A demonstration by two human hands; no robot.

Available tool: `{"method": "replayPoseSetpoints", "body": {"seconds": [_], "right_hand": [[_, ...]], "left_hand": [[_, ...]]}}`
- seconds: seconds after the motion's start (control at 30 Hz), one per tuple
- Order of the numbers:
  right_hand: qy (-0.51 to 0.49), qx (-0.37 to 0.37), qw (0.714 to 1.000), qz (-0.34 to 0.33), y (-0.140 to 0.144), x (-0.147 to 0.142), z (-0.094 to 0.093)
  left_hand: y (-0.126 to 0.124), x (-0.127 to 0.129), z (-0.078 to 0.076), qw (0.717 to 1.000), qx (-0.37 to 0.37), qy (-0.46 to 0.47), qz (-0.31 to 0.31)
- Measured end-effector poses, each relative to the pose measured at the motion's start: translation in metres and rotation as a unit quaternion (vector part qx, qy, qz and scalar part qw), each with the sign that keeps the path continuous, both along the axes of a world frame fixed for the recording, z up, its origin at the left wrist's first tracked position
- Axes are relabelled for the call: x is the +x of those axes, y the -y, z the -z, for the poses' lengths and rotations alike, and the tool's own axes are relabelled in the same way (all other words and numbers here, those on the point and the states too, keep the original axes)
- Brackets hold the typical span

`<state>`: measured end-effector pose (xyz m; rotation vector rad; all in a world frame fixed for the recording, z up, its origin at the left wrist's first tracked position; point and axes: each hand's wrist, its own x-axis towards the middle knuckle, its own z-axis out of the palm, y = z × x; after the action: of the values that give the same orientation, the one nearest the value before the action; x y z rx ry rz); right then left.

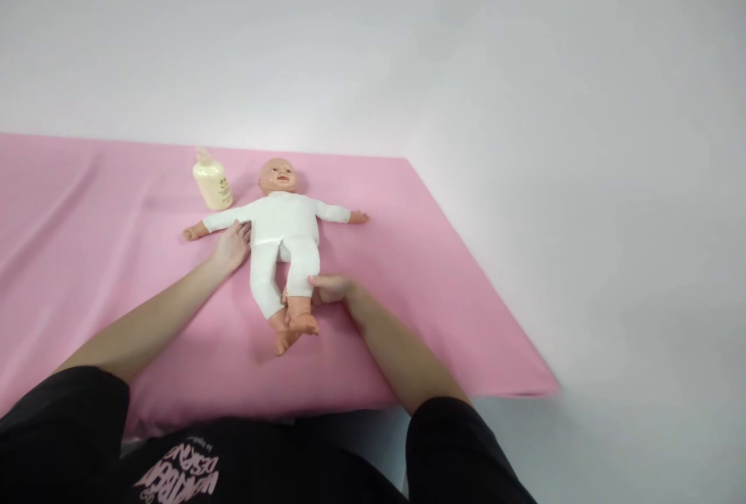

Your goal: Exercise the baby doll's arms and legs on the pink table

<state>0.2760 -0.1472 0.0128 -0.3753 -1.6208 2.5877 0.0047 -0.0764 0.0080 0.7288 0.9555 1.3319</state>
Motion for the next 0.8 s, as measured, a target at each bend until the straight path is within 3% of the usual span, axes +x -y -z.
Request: {"method": "replayPoseSetpoints", "body": {"seconds": [0.13, 0.33, 0.47, 0.6, 0.8], "right_hand": [[0.034, -0.006, 0.999, 0.024, 0.001, 0.001, -0.001], [0.004, -0.034, 0.999, -0.018, -0.013, 0.003, 0.023], [0.039, -0.034, 0.998, 0.025, -0.017, 0.005, 0.03], [0.096, -0.026, 0.993, 0.059, -0.015, 0.012, 0.018], [0.115, -0.002, 0.988, 0.1, -0.011, 0.025, -0.005]], "left_hand": [[0.027, 0.006, 0.002, 0.999, -0.011, 0.024, 0.044], [0.092, 0.015, -0.013, 0.99, -0.064, 0.087, 0.09], [0.136, 0.022, -0.016, 0.954, -0.137, 0.159, 0.213], [0.159, 0.022, -0.011, 0.936, -0.157, 0.144, 0.279], [0.163, 0.018, -0.013, 0.916, -0.13, 0.137, 0.353]]}}
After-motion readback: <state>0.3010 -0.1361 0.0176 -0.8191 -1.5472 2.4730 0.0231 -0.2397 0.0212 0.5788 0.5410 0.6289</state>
